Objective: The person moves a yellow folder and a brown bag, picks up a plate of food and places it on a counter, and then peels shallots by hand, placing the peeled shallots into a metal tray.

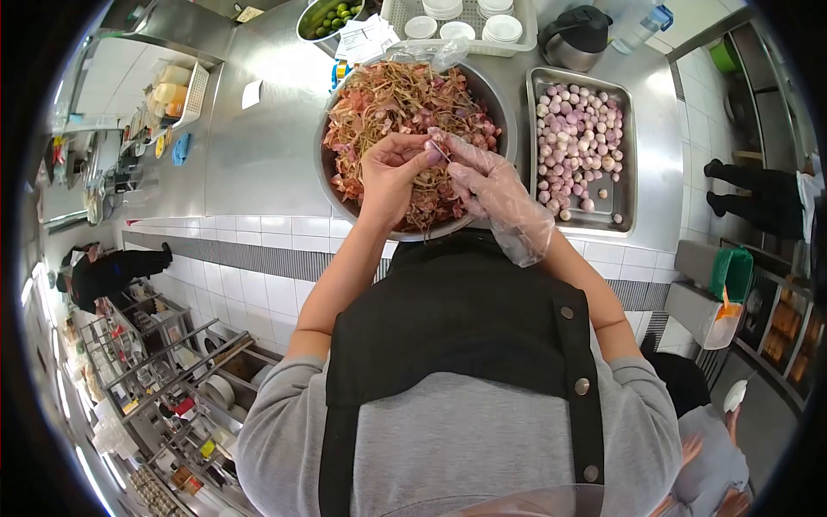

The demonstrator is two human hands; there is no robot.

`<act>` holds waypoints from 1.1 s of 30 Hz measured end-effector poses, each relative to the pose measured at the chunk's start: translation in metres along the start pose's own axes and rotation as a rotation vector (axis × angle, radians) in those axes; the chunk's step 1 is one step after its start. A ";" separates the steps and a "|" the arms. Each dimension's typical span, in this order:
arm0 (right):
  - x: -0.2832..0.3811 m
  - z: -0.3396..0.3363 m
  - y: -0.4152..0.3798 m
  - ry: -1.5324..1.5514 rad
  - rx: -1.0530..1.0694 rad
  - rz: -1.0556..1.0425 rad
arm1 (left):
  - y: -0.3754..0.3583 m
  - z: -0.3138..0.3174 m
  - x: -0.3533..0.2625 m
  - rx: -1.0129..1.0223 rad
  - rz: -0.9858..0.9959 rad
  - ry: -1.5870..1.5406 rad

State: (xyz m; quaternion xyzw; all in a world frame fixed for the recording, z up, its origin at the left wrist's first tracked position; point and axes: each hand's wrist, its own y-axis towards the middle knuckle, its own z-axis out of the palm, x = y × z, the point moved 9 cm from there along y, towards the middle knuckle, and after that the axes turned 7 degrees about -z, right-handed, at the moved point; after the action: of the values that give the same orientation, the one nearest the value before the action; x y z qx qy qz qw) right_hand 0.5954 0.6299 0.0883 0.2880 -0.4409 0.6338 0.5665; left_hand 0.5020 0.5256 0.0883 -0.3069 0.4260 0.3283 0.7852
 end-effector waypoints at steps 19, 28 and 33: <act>-0.006 -0.005 0.012 0.222 -0.075 0.099 | -0.002 -0.007 0.005 -0.071 -0.004 -0.039; -0.001 -0.009 0.006 0.218 -0.132 0.054 | -0.003 -0.008 0.012 0.027 -0.087 -0.161; -0.002 -0.010 0.006 0.249 -0.150 0.038 | -0.004 -0.004 0.015 0.058 -0.165 -0.275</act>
State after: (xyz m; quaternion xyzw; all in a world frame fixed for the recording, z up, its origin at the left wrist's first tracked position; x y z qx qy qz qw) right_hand 0.5918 0.6381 0.0804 0.1556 -0.4186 0.6406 0.6247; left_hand 0.5094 0.5243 0.0743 -0.2702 0.2973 0.2893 0.8689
